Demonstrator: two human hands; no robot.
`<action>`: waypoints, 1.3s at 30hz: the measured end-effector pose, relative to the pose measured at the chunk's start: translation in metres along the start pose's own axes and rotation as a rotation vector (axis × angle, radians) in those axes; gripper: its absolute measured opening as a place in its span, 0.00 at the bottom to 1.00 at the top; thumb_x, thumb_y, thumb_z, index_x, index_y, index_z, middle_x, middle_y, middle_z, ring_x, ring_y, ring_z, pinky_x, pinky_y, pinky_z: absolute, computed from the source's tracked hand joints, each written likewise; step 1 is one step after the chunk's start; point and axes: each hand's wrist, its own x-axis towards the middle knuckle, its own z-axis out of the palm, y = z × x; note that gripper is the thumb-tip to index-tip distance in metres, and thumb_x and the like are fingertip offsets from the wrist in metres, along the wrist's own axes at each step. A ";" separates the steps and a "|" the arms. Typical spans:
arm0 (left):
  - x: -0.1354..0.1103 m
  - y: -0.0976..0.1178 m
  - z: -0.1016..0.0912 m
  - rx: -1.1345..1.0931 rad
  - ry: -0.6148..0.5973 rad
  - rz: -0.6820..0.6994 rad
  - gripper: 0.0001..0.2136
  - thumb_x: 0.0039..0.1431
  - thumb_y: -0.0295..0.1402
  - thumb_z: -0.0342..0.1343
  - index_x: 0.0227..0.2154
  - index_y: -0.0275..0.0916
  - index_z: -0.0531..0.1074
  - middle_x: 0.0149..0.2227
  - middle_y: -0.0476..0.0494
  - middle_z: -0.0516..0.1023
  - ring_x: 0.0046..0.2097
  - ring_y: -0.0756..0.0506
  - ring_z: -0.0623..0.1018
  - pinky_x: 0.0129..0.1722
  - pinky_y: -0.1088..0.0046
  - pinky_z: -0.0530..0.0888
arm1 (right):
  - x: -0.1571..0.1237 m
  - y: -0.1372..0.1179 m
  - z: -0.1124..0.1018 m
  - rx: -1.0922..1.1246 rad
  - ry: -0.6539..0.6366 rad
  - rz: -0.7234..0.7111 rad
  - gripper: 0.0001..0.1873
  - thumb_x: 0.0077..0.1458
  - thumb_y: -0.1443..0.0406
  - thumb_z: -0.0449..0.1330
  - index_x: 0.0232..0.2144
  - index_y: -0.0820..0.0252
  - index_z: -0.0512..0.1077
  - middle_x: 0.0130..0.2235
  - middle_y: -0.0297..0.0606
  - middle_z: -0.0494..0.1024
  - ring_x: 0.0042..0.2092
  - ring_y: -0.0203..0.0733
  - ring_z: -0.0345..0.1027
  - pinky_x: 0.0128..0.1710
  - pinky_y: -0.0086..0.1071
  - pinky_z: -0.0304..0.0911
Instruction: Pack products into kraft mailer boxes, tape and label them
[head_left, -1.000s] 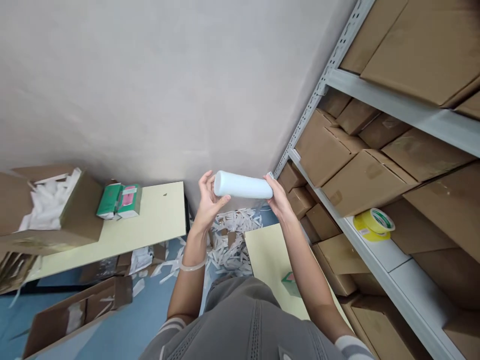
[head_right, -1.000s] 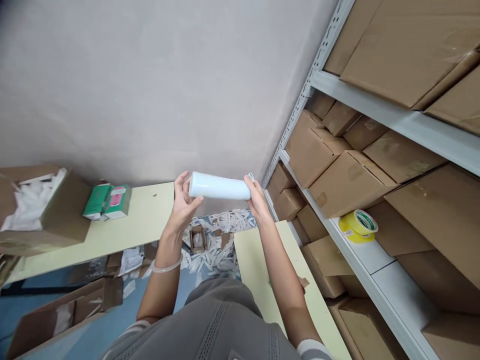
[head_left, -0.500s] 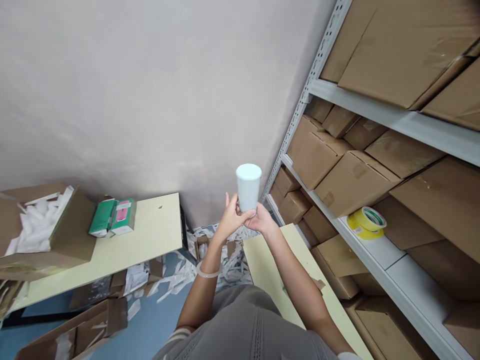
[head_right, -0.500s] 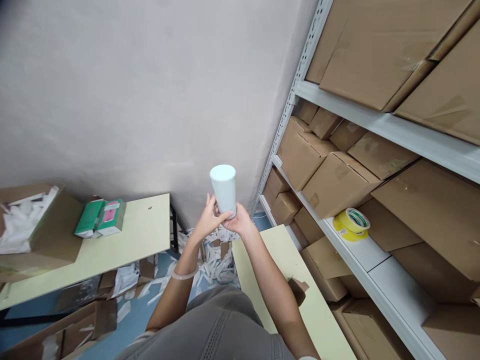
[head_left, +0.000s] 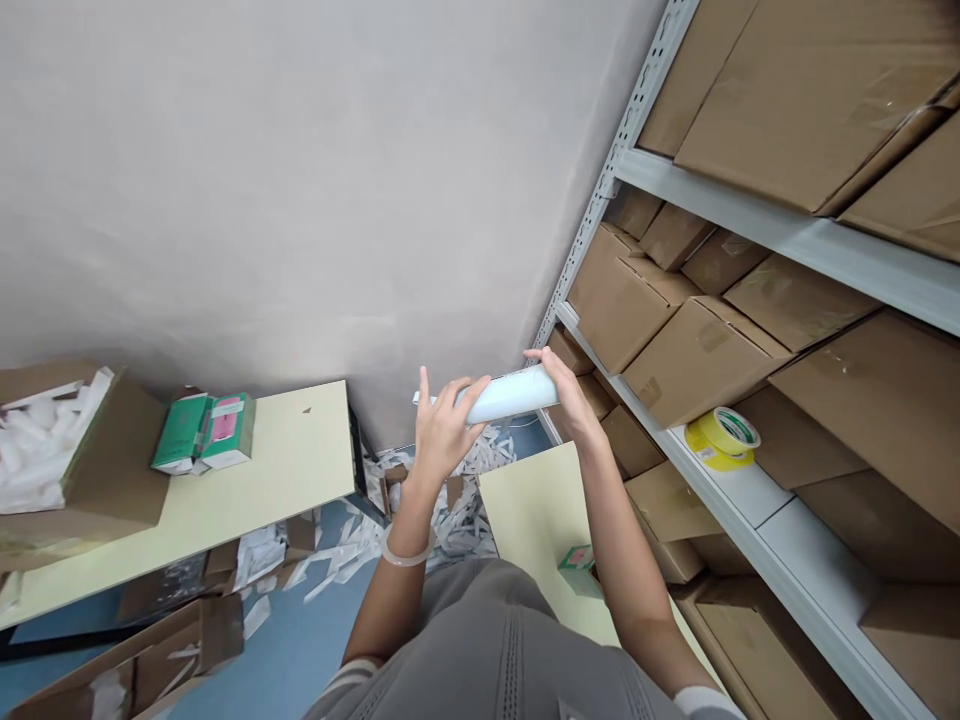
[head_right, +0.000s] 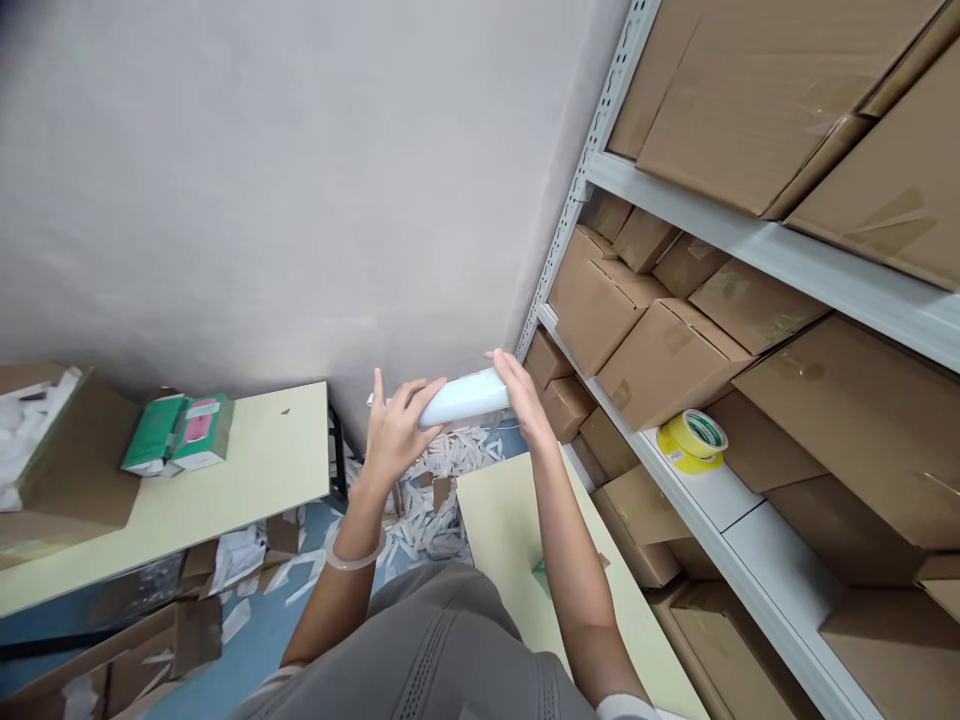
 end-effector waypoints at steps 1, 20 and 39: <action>0.001 0.000 0.001 0.007 -0.003 0.012 0.25 0.60 0.34 0.57 0.61 0.46 0.64 0.52 0.42 0.75 0.53 0.40 0.76 0.68 0.41 0.38 | -0.003 0.002 -0.001 -0.009 0.013 -0.005 0.30 0.54 0.41 0.57 0.48 0.53 0.74 0.36 0.34 0.73 0.30 0.35 0.66 0.20 0.24 0.58; 0.009 0.099 0.106 -1.456 -0.291 -0.758 0.30 0.59 0.49 0.57 0.59 0.46 0.55 0.60 0.37 0.69 0.58 0.40 0.74 0.53 0.61 0.74 | -0.086 0.054 -0.032 -0.015 0.357 -0.202 0.23 0.51 0.56 0.67 0.50 0.51 0.72 0.55 0.37 0.72 0.57 0.47 0.64 0.59 0.39 0.59; -0.064 0.216 0.167 -1.247 -1.146 0.367 0.34 0.50 0.31 0.65 0.62 0.47 0.63 0.59 0.40 0.68 0.60 0.37 0.69 0.60 0.56 0.68 | -0.302 0.042 -0.114 -0.275 0.784 -0.015 0.32 0.47 0.51 0.70 0.55 0.48 0.72 0.57 0.40 0.73 0.58 0.54 0.65 0.61 0.48 0.57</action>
